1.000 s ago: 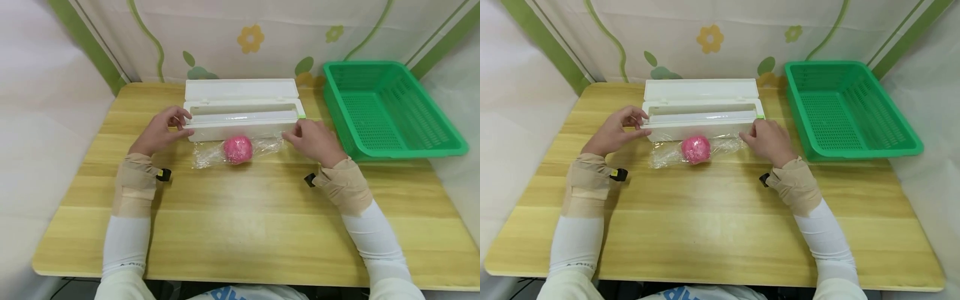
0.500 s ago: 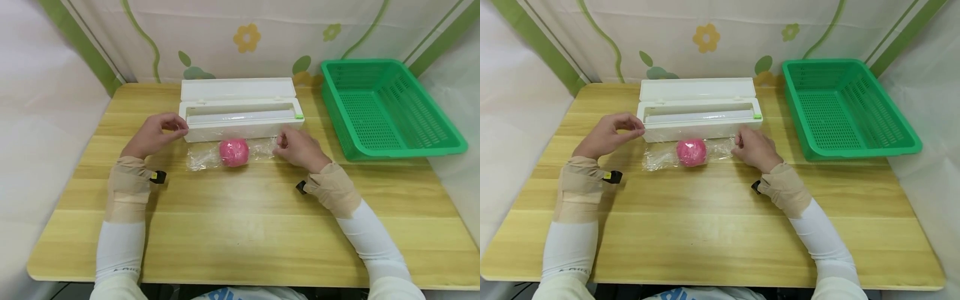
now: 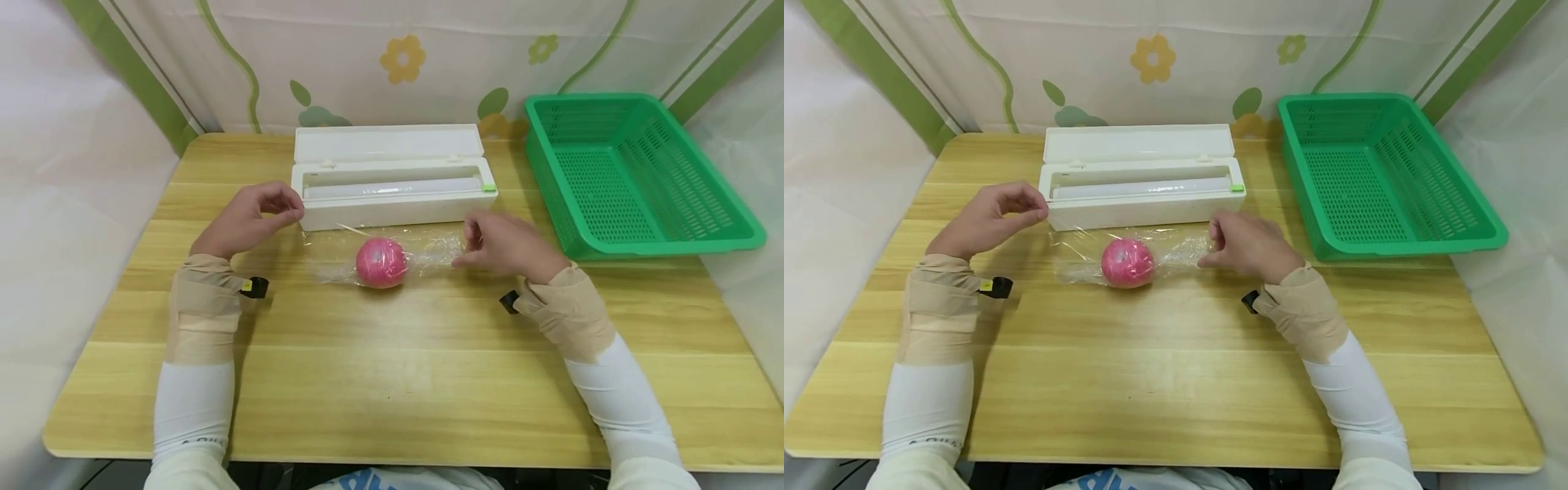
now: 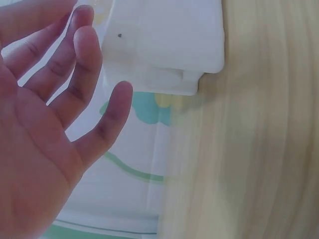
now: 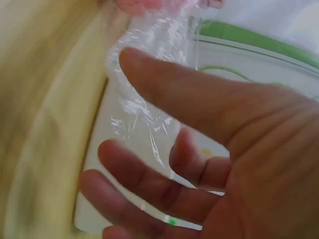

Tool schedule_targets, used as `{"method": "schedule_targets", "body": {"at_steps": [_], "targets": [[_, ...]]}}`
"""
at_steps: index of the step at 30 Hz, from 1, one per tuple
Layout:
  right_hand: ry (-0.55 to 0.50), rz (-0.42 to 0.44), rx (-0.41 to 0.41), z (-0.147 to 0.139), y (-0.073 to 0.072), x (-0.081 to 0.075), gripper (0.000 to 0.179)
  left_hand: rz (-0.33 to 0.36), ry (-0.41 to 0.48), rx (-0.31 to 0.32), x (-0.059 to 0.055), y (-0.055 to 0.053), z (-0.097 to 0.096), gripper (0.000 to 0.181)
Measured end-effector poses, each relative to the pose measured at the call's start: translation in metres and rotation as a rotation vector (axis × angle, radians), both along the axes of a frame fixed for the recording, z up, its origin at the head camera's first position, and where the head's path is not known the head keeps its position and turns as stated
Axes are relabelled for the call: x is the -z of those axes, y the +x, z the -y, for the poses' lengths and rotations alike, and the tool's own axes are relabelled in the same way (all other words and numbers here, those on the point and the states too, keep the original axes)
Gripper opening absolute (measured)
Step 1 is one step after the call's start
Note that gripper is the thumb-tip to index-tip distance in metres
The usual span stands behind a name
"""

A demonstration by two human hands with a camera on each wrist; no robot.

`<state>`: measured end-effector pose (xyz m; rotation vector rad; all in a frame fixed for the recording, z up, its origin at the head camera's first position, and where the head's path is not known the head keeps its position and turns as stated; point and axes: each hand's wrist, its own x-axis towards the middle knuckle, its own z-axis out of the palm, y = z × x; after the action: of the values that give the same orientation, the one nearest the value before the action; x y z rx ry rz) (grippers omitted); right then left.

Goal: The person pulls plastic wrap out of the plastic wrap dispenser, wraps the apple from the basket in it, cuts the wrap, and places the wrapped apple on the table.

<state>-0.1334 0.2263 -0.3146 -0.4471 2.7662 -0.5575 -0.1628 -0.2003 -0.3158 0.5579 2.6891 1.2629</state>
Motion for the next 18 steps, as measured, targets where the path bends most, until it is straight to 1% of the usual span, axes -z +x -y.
{"method": "schedule_targets", "body": {"at_steps": [1, 4, 5, 6, 8, 11, 13, 16, 18], "targets": [[-0.007, 0.019, 0.003, -0.002, 0.0, -0.002, 0.055, 0.003, 0.004, 0.005, -0.001, 0.0, 0.0, 0.012], [-0.041, 0.048, -0.003, -0.007, -0.002, -0.005, 0.083, 0.009, 0.016, 0.014, -0.003, 0.001, -0.002, 0.011], [-0.059, 0.041, -0.015, -0.008, -0.003, -0.005, 0.087, 0.009, 0.02, 0.016, -0.004, 0.002, -0.002, 0.011], [-0.083, 0.029, -0.028, -0.008, -0.004, -0.004, 0.085, 0.009, 0.026, 0.019, -0.005, 0.002, -0.003, 0.011], [-0.157, -0.027, -0.076, -0.006, -0.008, 0.0, 0.074, 0.012, 0.034, 0.024, -0.006, 0.003, -0.004, 0.01], [-0.27, -0.132, -0.15, -0.001, -0.014, 0.007, 0.045, 0.017, 0.043, 0.03, -0.008, 0.005, -0.005, 0.011], [-0.327, -0.188, -0.179, 0.003, -0.017, 0.012, 0.028, 0.022, 0.045, 0.03, -0.01, 0.007, -0.004, 0.012], [-0.364, -0.234, -0.184, 0.007, -0.02, 0.015, 0.012, 0.028, 0.069, 0.048, -0.011, 0.008, -0.002, 0.013], [-0.367, -0.244, -0.176, 0.008, -0.019, 0.015, 0.007, 0.03, 0.122, 0.092, -0.012, 0.009, 0.002, 0.014]]}}
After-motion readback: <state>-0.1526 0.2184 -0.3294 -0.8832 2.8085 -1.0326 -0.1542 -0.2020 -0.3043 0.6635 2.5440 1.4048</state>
